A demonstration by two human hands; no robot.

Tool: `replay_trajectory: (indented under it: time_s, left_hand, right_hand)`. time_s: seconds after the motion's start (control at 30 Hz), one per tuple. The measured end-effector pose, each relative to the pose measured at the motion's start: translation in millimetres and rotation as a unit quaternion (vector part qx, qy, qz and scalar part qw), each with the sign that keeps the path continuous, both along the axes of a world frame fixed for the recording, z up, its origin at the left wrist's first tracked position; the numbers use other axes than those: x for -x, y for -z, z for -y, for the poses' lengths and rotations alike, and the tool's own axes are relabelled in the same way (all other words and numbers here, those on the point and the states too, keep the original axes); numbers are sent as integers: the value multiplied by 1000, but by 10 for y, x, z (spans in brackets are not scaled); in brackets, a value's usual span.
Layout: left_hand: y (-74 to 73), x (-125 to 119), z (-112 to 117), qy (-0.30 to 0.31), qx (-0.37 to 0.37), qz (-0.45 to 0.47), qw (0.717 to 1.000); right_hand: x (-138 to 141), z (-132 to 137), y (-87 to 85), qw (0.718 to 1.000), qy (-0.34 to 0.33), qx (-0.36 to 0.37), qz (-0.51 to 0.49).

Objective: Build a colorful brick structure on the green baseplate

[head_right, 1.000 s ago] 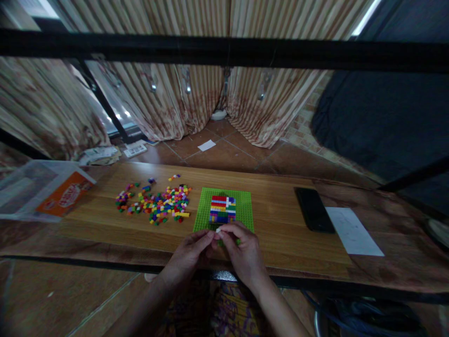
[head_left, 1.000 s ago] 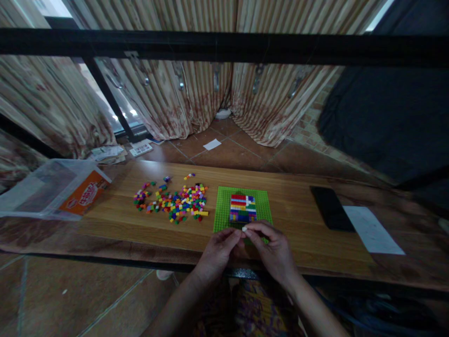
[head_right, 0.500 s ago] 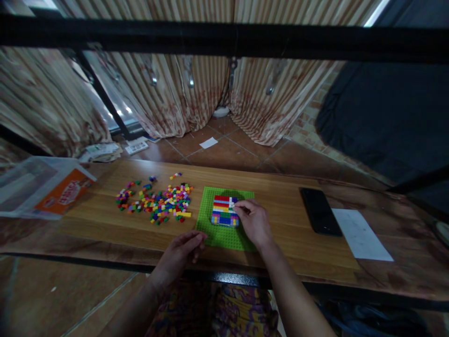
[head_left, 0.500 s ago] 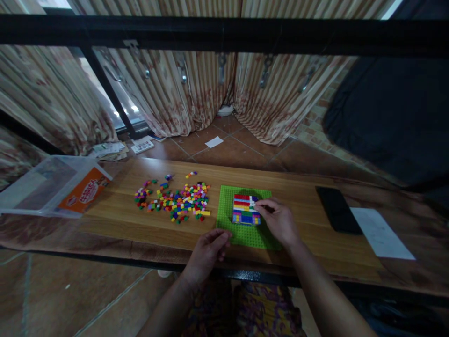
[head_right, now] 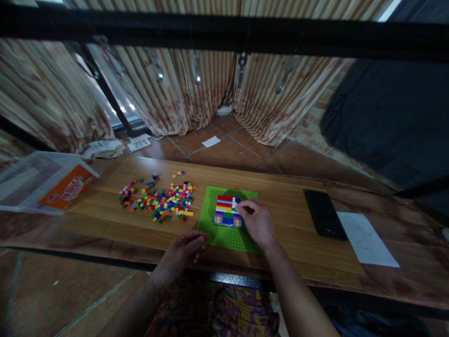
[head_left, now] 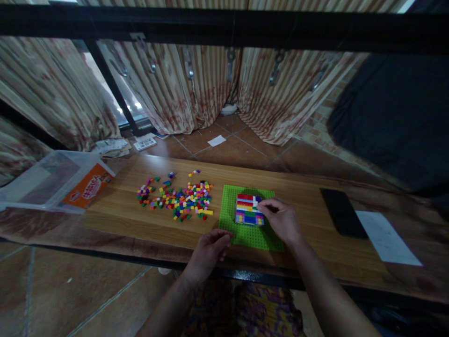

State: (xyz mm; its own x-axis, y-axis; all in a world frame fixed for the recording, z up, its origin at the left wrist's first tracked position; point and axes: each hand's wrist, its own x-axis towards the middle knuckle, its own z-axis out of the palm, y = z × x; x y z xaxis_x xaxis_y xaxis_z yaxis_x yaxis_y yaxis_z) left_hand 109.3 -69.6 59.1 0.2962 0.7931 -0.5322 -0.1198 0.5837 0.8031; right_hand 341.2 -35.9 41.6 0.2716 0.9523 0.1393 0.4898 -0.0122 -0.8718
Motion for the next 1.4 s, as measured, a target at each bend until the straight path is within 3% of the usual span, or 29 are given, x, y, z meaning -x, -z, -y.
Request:
replay_trajectory:
  time_s: [0.4,0.63,1.0,1.27,1.4]
  left_hand:
    - [-63,26,12,-1,-14,3,1000]
    - [-77,140,-4,-22,-28,-17,999]
    - [-62,287,-39,-54,-29,-28,998]
    - [22,611,-149,-115,-135,-173,969]
    - [108,817,-142,-128,-167,-227,951]
  right_hand:
    - [71,23,-41,999,16,30,-14]
    - [101,-11,2,990,101,35,-91]
    - [169,-90,23,990,114,44,-71]
    - [164,-97,-3,992,109,44,-40]
    - [252,18,-96,994,111,4,3]
